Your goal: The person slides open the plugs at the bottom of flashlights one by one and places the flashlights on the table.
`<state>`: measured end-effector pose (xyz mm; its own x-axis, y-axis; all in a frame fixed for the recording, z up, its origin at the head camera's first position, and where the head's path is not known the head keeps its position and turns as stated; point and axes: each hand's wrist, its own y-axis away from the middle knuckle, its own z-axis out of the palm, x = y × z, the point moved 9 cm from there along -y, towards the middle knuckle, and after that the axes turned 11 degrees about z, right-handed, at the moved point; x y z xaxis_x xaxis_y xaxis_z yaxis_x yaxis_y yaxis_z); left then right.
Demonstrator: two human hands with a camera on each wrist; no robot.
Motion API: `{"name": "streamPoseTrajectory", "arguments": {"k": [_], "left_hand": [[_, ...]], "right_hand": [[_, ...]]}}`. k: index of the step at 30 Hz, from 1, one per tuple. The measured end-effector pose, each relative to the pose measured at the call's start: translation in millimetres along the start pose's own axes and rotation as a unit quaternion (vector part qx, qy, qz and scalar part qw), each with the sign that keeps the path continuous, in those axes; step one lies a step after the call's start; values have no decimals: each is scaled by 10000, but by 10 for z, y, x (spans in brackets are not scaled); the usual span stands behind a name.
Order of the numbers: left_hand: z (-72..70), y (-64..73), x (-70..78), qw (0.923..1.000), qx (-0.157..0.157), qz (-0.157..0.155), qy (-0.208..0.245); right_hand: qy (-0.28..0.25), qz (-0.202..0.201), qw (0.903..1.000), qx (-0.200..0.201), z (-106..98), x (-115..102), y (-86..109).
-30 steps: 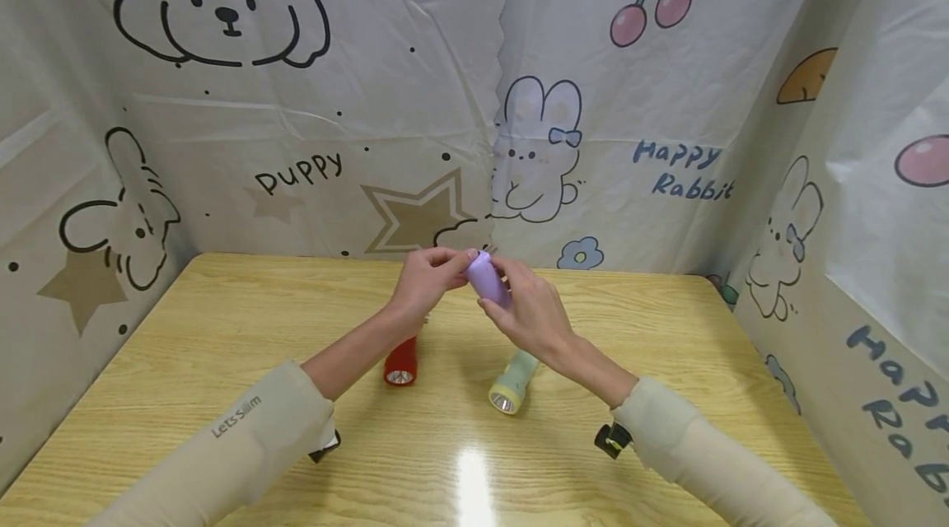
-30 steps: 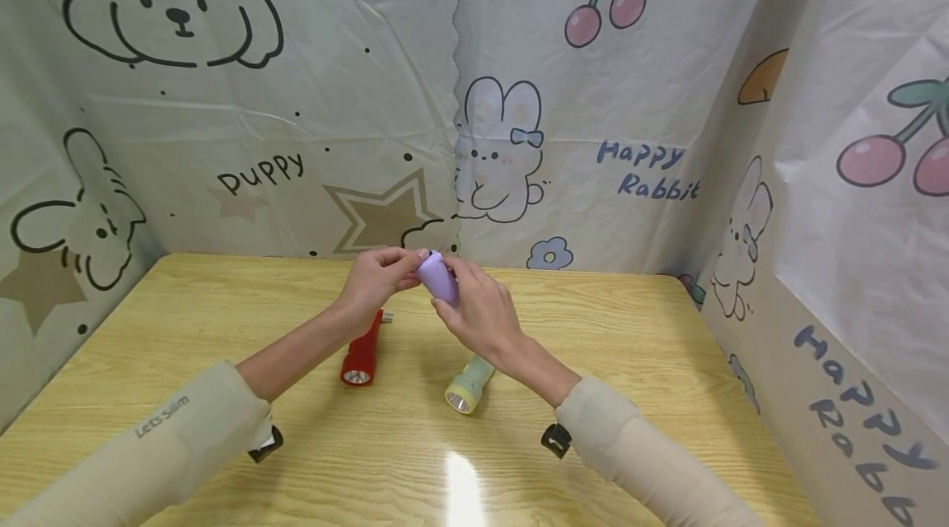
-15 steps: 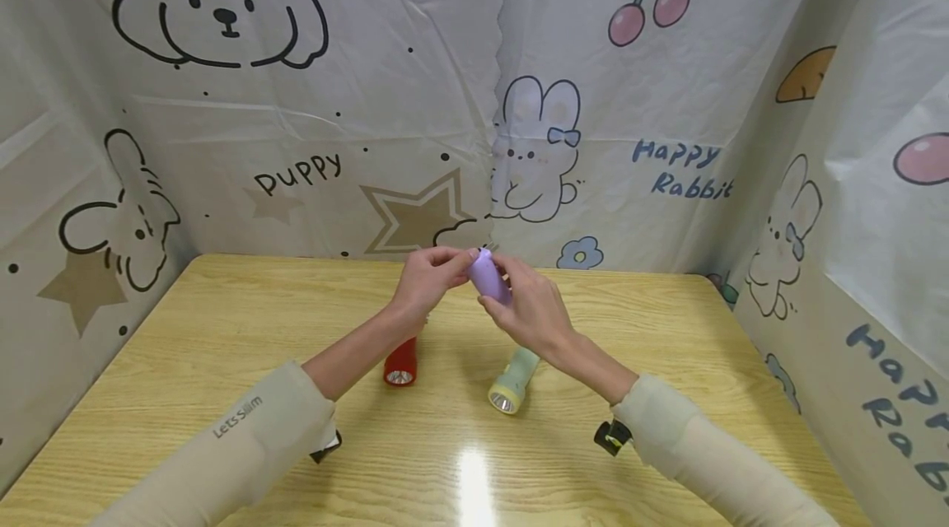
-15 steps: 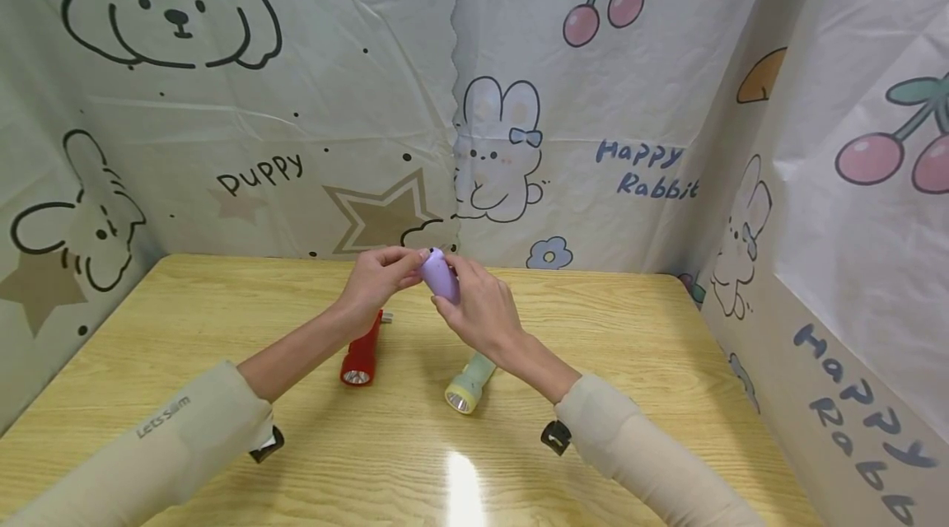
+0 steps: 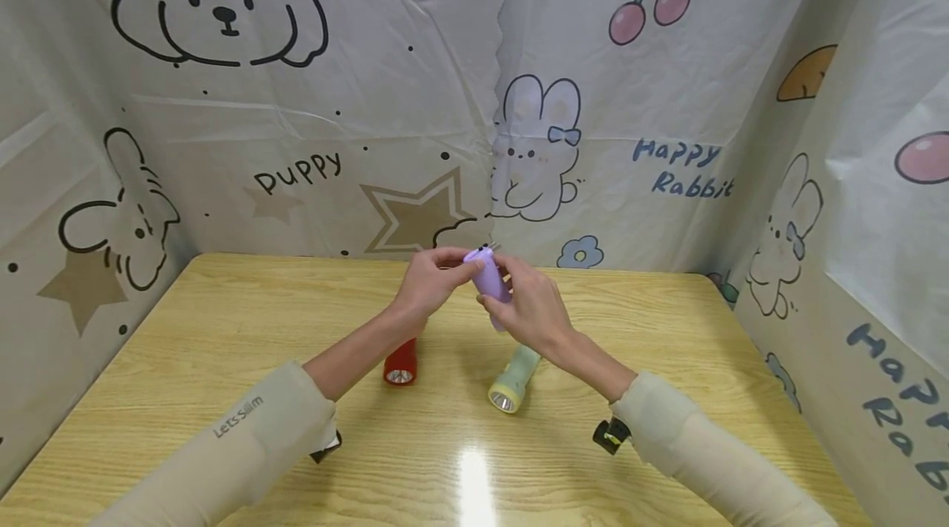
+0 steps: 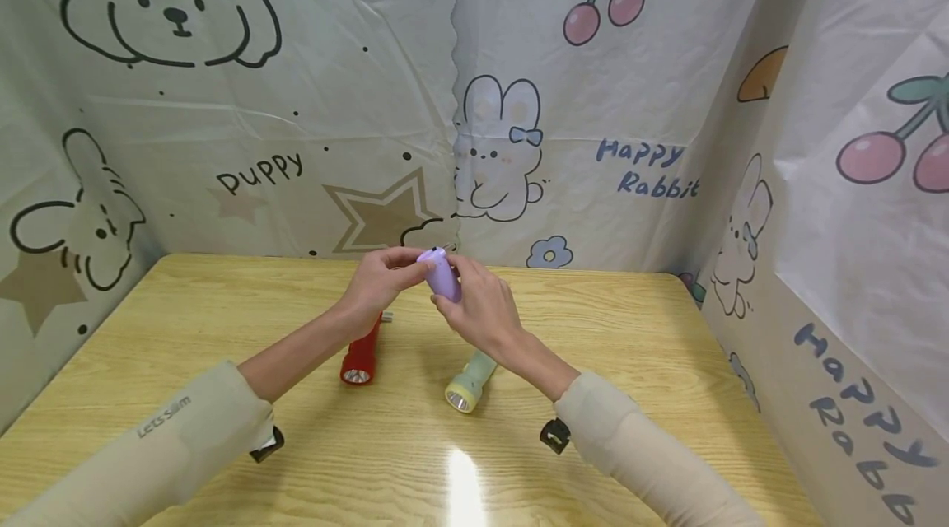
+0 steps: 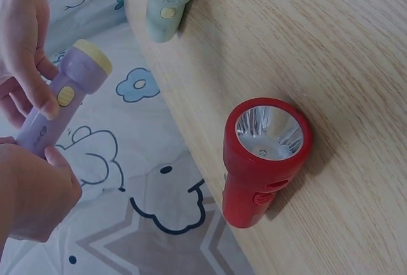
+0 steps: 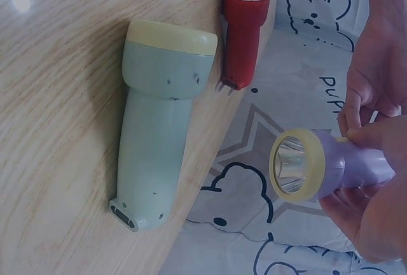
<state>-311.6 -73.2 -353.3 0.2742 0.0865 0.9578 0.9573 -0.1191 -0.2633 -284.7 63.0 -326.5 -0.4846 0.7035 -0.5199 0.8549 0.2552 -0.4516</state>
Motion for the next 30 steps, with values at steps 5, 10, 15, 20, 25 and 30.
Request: {"name": "streamPoseTrajectory", "arguments": {"k": [5,10,15,20,25,30], "left_hand": [[4,-2,-2,10000,10,-40,-72],[23,0,-4,9999,-27,-66,-112],[45,5,10,10000,-29,-28,76],[76,15,8,9985,-17,-104,533],[80,23,-2,9977,42,-198,646],[81,28,-17,9969,71,-277,735]], "right_hand": [[-60,66,10000,-4,3,7,-8],[-118,155,9998,-35,8,18,-18],[-213,186,9996,-57,6,13,-26],[-320,226,9992,-67,2,10,-31],[-295,268,9992,-57,1,10,-30],[-327,281,9991,-46,4,14,-32]]}}
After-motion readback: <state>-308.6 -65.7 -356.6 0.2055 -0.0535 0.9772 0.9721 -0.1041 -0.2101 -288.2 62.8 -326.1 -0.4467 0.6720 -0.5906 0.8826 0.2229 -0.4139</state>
